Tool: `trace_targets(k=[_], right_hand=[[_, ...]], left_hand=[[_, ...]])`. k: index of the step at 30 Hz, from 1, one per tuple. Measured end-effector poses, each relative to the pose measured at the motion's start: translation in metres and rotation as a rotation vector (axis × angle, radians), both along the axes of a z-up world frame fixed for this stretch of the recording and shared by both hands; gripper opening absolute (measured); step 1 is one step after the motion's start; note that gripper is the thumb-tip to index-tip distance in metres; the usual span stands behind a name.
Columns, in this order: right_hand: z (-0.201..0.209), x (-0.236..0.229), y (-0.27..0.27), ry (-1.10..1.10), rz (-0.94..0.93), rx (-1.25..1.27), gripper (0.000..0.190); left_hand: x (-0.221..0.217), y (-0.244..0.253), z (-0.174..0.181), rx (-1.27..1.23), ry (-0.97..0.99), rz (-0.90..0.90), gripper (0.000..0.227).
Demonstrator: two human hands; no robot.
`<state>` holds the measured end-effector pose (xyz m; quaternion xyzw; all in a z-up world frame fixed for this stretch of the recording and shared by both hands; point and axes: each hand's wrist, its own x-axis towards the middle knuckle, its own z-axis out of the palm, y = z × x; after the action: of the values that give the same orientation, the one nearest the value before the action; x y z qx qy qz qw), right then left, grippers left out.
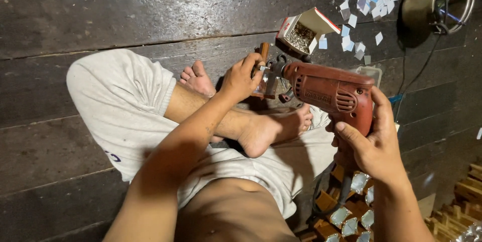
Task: The person assembles components of small wooden light fixtures by hand, using a drill to secure parts and a hammer to tap pieces into place.
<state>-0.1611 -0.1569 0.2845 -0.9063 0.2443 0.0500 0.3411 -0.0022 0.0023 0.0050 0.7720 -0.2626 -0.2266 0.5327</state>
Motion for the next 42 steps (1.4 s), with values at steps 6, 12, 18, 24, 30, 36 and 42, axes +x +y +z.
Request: trace_targets(k=[6,12,18,24,30,36,42], right_hand=[[0.0030,0.0040,0.0023,0.028,-0.001,0.011,0.083],[0.0071,0.0075,0.0050,0.105,-0.067,0.007,0.085],[0.0048,0.0048,0.0013,0.020,0.060,-0.033,0.082],[0.0054,0.0053,0.0000,-0.002,0.096,-0.045,0.081],[0.0088,0.0103,0.0029,0.043,0.048,-0.012,0.081],[0.0073,0.0086,-0.0004,0.030,0.106,-0.063,0.081],[0.0063,0.0077,-0.0009,0.030,0.101,-0.081,0.082]], left_hand=[[0.0004,0.0007,0.0021,0.000,0.024,-0.018,0.028],[0.0015,0.0012,0.0046,-0.018,0.038,-0.014,0.023],[0.0001,-0.0002,-0.0009,-0.002,0.029,-0.022,0.028],[0.0009,-0.0005,0.0004,0.012,0.036,-0.033,0.026],[0.0022,0.0008,0.0050,-0.009,0.047,-0.026,0.024],[0.0019,0.0003,0.0038,0.016,0.059,-0.028,0.024],[0.0026,0.0002,0.0033,0.012,0.067,-0.035,0.023]])
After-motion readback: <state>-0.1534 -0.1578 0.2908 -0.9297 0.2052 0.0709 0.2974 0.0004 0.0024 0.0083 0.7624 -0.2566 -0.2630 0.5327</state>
